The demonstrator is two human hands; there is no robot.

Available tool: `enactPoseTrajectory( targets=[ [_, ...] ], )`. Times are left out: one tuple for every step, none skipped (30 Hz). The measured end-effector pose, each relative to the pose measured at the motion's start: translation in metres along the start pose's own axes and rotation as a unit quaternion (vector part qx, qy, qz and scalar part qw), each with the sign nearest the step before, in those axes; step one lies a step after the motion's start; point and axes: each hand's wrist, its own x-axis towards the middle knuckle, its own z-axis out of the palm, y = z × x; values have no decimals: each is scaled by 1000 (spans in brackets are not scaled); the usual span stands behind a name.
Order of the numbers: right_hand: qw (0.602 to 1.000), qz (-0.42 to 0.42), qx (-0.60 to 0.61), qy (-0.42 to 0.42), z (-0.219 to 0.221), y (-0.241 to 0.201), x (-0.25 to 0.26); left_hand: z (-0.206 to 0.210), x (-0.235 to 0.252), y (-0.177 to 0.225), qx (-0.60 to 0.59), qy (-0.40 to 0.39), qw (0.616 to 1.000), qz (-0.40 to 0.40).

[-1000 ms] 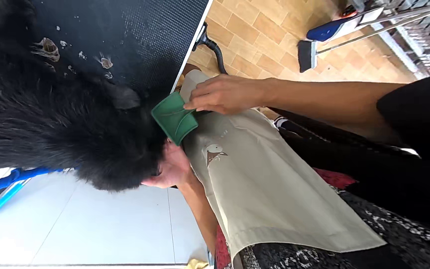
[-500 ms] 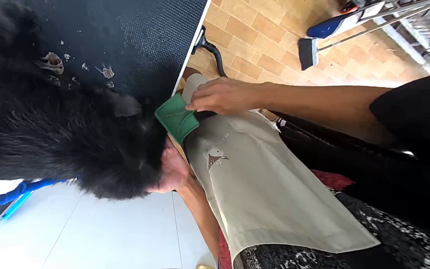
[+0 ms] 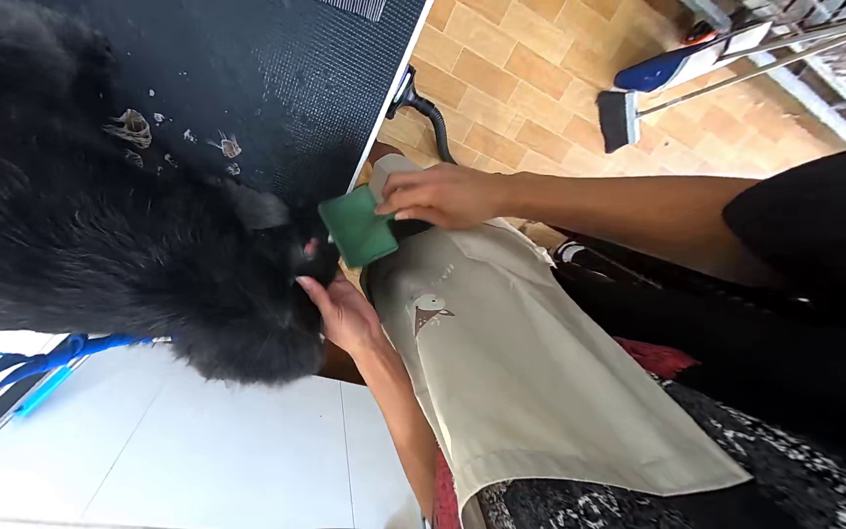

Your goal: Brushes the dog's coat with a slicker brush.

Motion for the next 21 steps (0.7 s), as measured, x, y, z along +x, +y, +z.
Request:
enactPoseTrajectory(
  targets=[
    [995, 73, 67, 4, -1, -3, -1, 8, 0, 1, 2, 38, 999, 3],
    [976, 155, 153, 2, -2, -13, 2, 19, -3, 2, -7, 74, 997, 3],
    [941, 234, 245, -16, -3, -27, 9, 27, -10, 2, -15, 77, 997, -6],
    [904, 287, 314, -44, -3, -41, 14, 34, -22, 4, -18, 51, 998, -29],
    [879, 310, 355, -73, -2, -53, 19, 42, -37, 8, -20, 20, 998, -65],
    [866, 310, 379, -101, -1, -62, 24, 49, -51, 14, -9, -21, 994, -105],
    [859, 299, 396, -127, -2, -68, 28, 53, -65, 23, 22, -71, 989, -129],
    [852, 293, 408, -150, -5, -74, 31, 53, -76, 35, 76, -135, 980, -124],
    [844, 291, 419, -165, -10, -78, 32, 50, -84, 47, 141, -192, 968, -78],
    [839, 292, 425, -172, -16, -80, 31, 46, -88, 60, 221, -223, 949, 1],
    [837, 294, 427, -175, -23, -81, 30, 39, -88, 70, 310, -212, 921, 102],
    [837, 289, 429, -180, -27, -81, 28, 28, -83, 78, 397, -172, 878, 204],
    [836, 279, 434, -186, -30, -80, 25, 14, -74, 84, 474, -134, 822, 286],
    [836, 263, 440, -194, -32, -79, 23, 1, -62, 89, 544, -120, 758, 339],
    [837, 243, 446, -202, -33, -78, 21, -10, -48, 94, 616, -134, 688, 359],
    [837, 226, 451, -211, -34, -77, 20, -17, -35, 95, 683, -163, 615, 359],
    [838, 215, 454, -216, -35, -78, 19, -20, -25, 94, 735, -181, 550, 352],
    [838, 206, 456, -218, -36, -78, 17, -21, -17, 92, 769, -186, 505, 346],
    [839, 198, 457, -219, -38, -78, 15, -20, -11, 89, 783, -181, 484, 345],
    [840, 190, 458, -220, -40, -78, 14, -19, -6, 86, 783, -168, 483, 354],
    [839, 181, 464, -220, -41, -78, 11, -18, -3, 84, 773, -147, 496, 366]
  ],
)
